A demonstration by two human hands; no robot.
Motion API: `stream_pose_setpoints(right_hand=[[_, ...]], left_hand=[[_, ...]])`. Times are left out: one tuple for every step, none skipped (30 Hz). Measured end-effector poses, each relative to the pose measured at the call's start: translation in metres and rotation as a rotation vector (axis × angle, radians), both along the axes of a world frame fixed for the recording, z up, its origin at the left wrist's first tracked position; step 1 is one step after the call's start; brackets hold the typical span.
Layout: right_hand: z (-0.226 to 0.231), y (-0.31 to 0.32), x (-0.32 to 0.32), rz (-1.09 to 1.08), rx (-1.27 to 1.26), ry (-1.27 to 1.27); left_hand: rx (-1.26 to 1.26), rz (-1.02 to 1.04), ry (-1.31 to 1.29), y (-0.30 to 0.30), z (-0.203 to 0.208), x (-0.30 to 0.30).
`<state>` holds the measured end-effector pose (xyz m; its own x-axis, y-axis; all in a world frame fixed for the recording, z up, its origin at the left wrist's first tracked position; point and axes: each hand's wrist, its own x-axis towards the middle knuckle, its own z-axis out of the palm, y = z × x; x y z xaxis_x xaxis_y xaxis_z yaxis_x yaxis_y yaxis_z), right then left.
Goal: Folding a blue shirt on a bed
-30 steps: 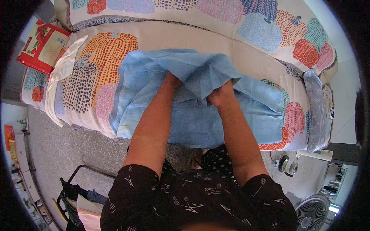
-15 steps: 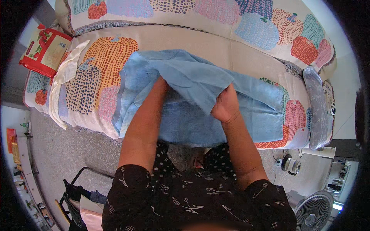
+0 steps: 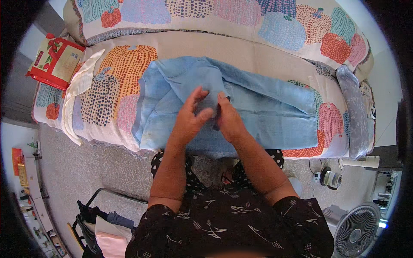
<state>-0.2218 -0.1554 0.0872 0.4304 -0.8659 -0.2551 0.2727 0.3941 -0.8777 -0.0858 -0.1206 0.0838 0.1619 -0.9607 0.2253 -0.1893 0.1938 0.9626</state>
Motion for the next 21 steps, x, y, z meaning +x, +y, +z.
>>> stream_pose_setpoints(right_hand=[[-0.001,0.002,0.001,-0.009,0.016,0.131],[0.0,0.004,0.002,-0.01,0.016,0.134],[0.01,0.007,0.006,0.004,0.048,-0.036],[0.015,0.008,0.008,0.017,0.08,-0.207],[0.014,0.008,0.009,0.018,0.08,-0.204],[0.013,0.009,0.007,0.077,0.024,-0.183],[0.014,0.01,0.006,0.135,-0.031,-0.161],[0.017,0.011,0.004,0.13,-0.029,-0.157],[0.026,0.012,0.003,0.19,-0.114,-0.026],[0.032,0.012,0.001,0.248,-0.2,0.104],[0.034,0.01,-0.002,0.25,-0.198,0.104],[0.035,0.007,-0.007,0.275,-0.25,0.081],[0.036,0.003,-0.015,0.294,-0.299,0.061],[0.036,-0.004,-0.022,0.234,-0.23,0.049],[0.034,-0.017,-0.033,0.163,-0.163,0.046],[0.029,-0.029,-0.039,0.065,-0.231,0.043],[0.022,-0.041,-0.04,-0.032,-0.299,0.038],[0.018,-0.052,-0.037,-0.034,-0.301,0.034],[0.013,-0.065,-0.033,-0.099,-0.292,0.057],[0.009,-0.077,-0.028,-0.163,-0.283,0.078],[0.005,-0.089,-0.02,-0.16,-0.28,0.069]], left_hand=[[0.004,-0.083,-0.052,0.001,-0.001,-0.004],[0.003,-0.084,-0.049,0.0,0.0,-0.005],[-0.047,-0.047,-0.13,-0.001,0.002,-0.004],[-0.096,-0.01,-0.212,-0.002,0.005,-0.003],[-0.095,-0.009,-0.21,-0.002,0.007,0.0],[-0.082,-0.006,-0.265,-0.001,0.01,0.003],[-0.069,-0.003,-0.32,0.0,0.012,0.006],[-0.067,-0.008,-0.316,-0.001,0.012,0.008],[0.027,0.029,-0.312,-0.003,0.012,0.013],[0.121,0.066,-0.307,-0.004,0.011,0.016],[0.122,0.067,-0.307,-0.004,0.011,0.02],[0.086,0.124,-0.267,-0.002,0.01,0.025],[0.051,0.174,-0.225,0.0,0.01,0.027],[0.055,0.176,-0.226,0.001,0.013,0.028],[0.057,0.183,-0.146,-0.003,0.017,0.026],[0.058,0.198,-0.073,-0.004,0.022,0.027],[0.058,0.197,-0.074,-0.005,0.021,0.028],[-0.027,0.225,-0.079,-0.007,0.021,0.028],[-0.112,0.252,-0.083,-0.009,0.021,0.029],[-0.114,0.252,-0.088,-0.01,0.021,0.028],[-0.117,0.269,-0.087,-0.009,0.022,0.028]])
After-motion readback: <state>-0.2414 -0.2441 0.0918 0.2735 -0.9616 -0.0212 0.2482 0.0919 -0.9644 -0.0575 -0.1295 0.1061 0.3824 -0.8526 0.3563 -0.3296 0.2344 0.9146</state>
